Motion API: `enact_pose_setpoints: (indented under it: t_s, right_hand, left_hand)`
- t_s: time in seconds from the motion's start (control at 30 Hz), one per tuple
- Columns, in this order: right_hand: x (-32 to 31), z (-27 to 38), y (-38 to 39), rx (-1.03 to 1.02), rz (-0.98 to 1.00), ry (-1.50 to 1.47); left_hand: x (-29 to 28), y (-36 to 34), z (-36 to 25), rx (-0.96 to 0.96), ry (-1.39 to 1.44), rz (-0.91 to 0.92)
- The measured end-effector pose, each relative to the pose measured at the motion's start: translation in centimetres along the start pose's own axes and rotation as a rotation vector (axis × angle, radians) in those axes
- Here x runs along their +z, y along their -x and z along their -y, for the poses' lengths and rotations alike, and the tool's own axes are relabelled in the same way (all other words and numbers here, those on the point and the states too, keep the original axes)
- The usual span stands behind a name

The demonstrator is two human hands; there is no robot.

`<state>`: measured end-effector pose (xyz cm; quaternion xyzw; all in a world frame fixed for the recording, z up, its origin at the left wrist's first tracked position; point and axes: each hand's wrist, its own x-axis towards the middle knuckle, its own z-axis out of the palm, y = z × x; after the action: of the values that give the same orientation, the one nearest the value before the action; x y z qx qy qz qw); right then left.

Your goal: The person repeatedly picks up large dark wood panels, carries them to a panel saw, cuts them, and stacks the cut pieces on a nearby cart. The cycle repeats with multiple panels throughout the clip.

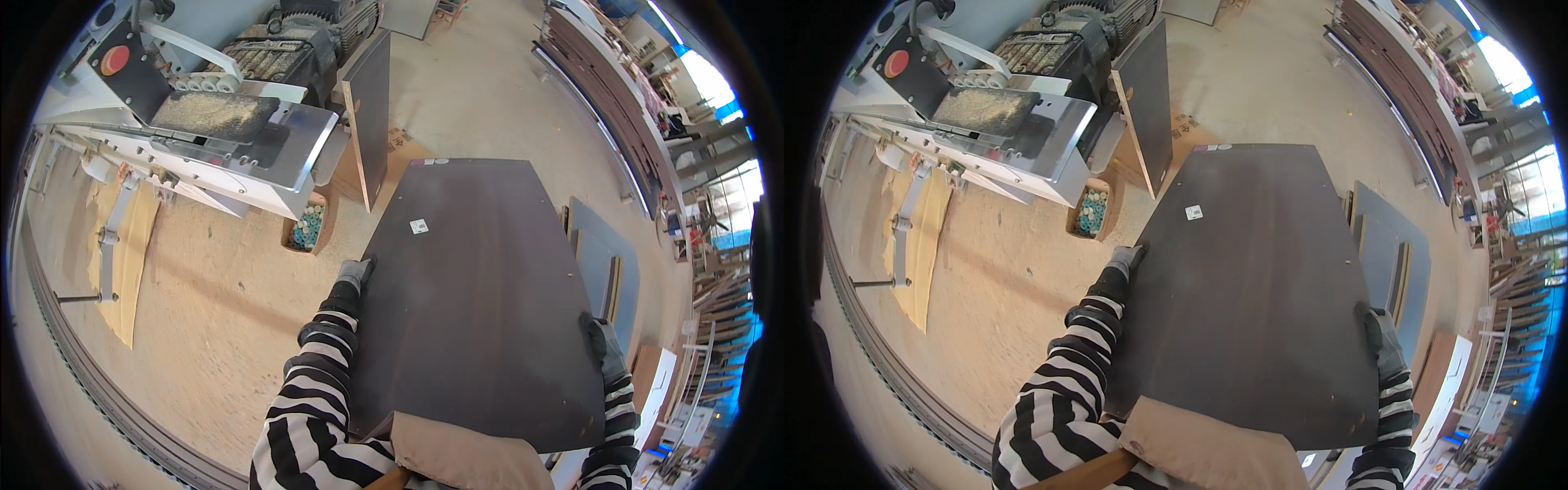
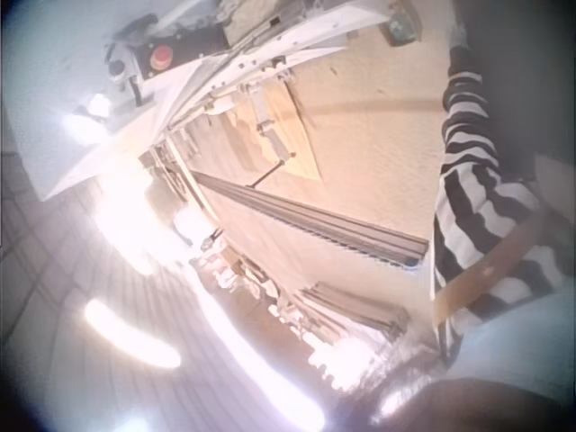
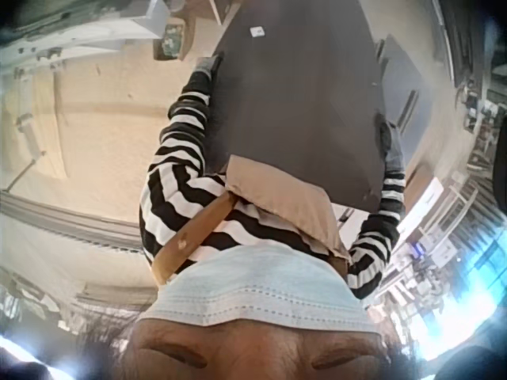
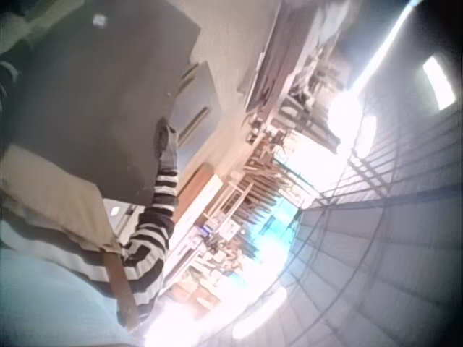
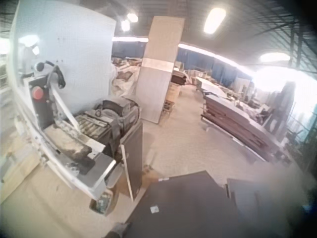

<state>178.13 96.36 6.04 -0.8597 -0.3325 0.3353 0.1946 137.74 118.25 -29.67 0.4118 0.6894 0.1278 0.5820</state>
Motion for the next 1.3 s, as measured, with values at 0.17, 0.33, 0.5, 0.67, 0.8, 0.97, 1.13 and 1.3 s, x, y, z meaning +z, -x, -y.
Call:
enact_pose_setpoints:
  t_s: [0.17,0.33,0.5,0.67,0.8,0.97,1.13,1.3]
  right_hand:
    - [-2.8,-0.1,-12.5,-0.046,0.187,0.254]
    - [-4.3,2.1,-21.6,0.040,0.320,0.259]
    - [-4.2,9.8,-26.8,0.041,0.405,0.244]
    - [-4.7,17.6,-30.0,-0.111,0.394,0.156]
    - [-5.8,23.2,-31.8,-0.214,0.359,0.002]
    - [-6.0,29.6,-36.1,-0.336,0.321,-0.216]
    - [-5.0,35.4,-45.9,-0.413,0.380,-0.484]
    - [-3.5,38.9,-59.8,-0.551,1.266,-0.818]
  left_hand:
    - [4.5,-6.1,2.7,-0.222,-0.066,-0.041]
    - [7.4,-8.3,3.5,-0.385,0.005,-0.036]
    - [7.5,-6.2,-0.3,-0.438,0.161,0.008]
    - [4.7,-4.4,-5.5,-0.081,0.014,0.204]
    - [2.1,-3.8,-9.3,-0.162,0.067,0.383]
    - [0.1,-2.3,-13.8,-0.291,0.473,0.511]
    - [0.1,-2.4,-17.4,-0.250,0.979,0.263]
    - [1.9,-4.5,-20.2,-0.131,1.451,0.139]
